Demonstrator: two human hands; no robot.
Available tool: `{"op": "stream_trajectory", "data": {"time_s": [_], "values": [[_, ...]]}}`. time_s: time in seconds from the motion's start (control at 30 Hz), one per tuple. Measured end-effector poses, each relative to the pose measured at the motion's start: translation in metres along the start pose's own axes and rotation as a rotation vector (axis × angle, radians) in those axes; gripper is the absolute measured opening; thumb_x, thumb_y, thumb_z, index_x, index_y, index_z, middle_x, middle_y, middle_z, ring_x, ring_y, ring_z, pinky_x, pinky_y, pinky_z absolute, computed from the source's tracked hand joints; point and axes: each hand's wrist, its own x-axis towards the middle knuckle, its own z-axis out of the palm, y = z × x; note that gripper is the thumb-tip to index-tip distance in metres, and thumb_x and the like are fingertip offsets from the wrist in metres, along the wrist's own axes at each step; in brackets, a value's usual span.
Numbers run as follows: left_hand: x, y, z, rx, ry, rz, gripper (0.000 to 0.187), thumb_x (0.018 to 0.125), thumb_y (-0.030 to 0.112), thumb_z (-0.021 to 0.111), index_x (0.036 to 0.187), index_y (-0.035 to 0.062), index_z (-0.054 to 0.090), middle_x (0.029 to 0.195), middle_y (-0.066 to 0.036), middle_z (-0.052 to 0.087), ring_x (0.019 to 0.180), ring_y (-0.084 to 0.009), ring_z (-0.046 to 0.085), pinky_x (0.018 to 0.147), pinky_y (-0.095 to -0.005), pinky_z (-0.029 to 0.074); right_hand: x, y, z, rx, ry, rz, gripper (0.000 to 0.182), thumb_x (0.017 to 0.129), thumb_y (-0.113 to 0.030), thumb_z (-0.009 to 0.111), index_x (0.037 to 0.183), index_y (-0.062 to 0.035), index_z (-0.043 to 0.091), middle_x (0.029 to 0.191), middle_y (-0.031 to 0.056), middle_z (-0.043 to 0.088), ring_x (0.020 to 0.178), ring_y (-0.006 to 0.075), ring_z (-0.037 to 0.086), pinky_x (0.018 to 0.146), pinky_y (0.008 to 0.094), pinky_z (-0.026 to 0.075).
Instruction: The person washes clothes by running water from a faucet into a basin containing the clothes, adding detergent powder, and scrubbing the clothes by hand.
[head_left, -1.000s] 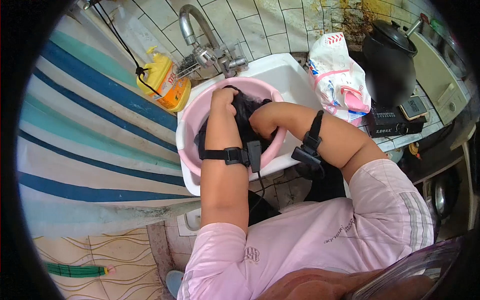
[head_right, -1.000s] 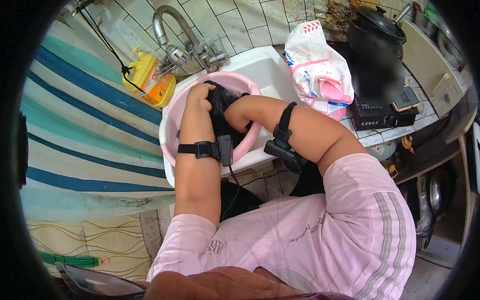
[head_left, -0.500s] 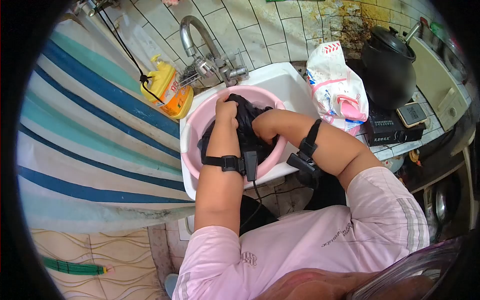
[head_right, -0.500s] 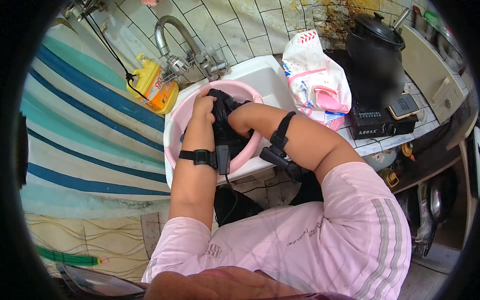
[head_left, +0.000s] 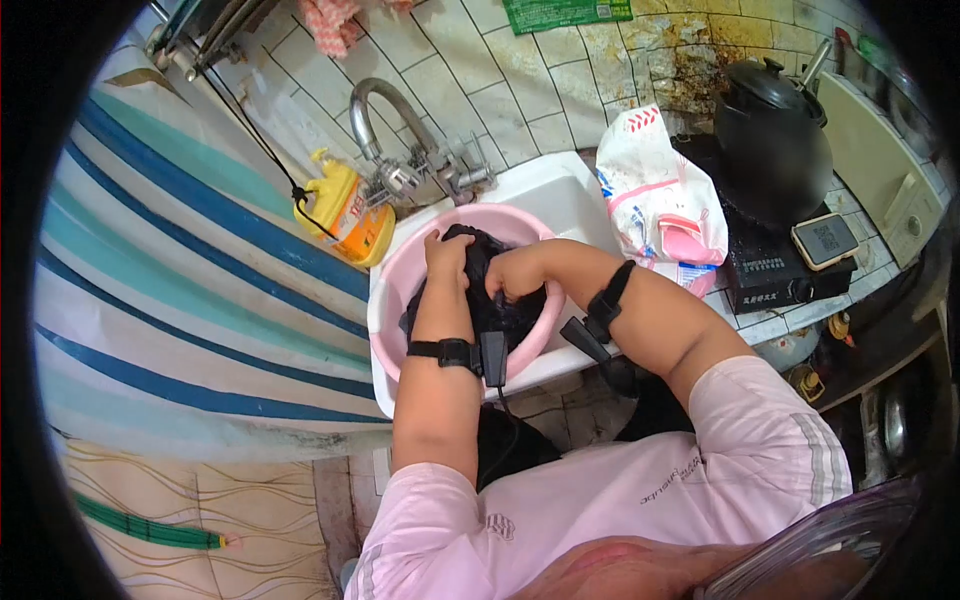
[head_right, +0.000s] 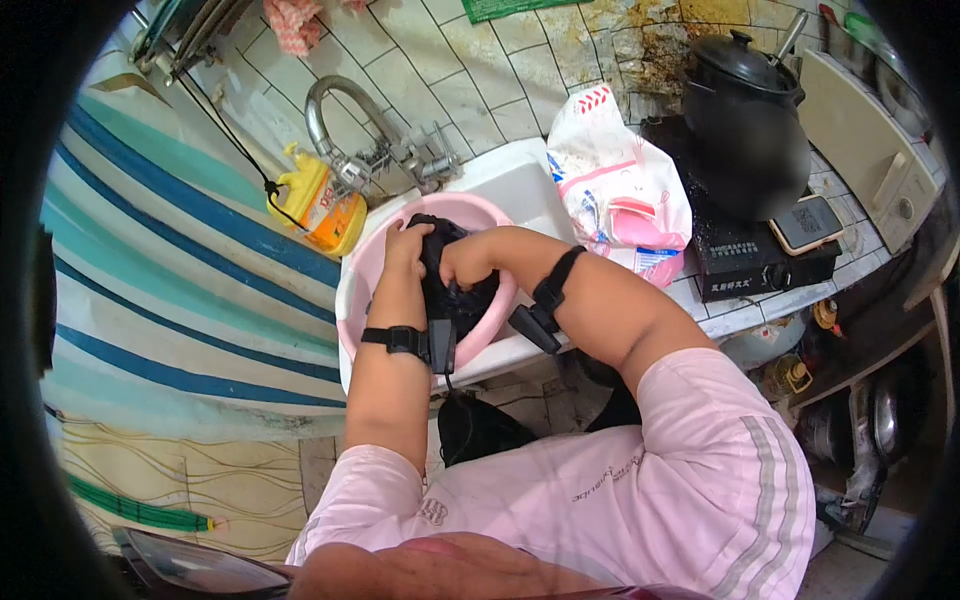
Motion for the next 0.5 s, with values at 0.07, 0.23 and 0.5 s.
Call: {"op": "stream_trajectory", "data": {"time_s": [0.07,0.23,0.5], "values": [[0.016,-0.003,-0.004,-0.25,-0.128,-0.005,0.055,0.072,0.001,0.061,0.125,0.0005,0.046,0.103,-0.017,0.059,0.09,-0.026,0.06,0.07,-0.0363,0.052,0.004,0.018,0.002,0.411,0.431,-0.049,0.038,0.068,-0.002,0.057,0.104,-0.0082,0.067,0.1,0.0099,0.067,0.092,0.0232,0.061,0.082,0.036,0.046],[-0.004,0.018,-0.007,-0.306,-0.171,0.172,0.043,0.077,0.0,0.048,0.119,0.0053,0.058,0.088,-0.007,0.058,0.074,-0.0164,0.055,0.066,-0.0285,0.047,-0.023,0.024,-0.022,1.533,0.933,-0.04,0.026,0.078,0.001,0.049,0.103,0.0,0.058,0.084,0.0103,0.063,0.081,0.019,0.063,0.071,0.0338,0.053],[-0.066,0.046,-0.001,-0.52,-0.651,0.064,0.038,0.085,0.013,0.056,0.122,0.0047,0.053,0.101,-0.01,0.061,0.089,-0.0183,0.06,0.075,-0.0307,0.05,-0.028,0.022,-0.025,1.814,1.184,-0.564,0.033,0.085,0.005,0.039,0.115,-0.0021,0.051,0.1,0.0137,0.059,0.086,0.0246,0.064,0.077,0.0366,0.056]]}}
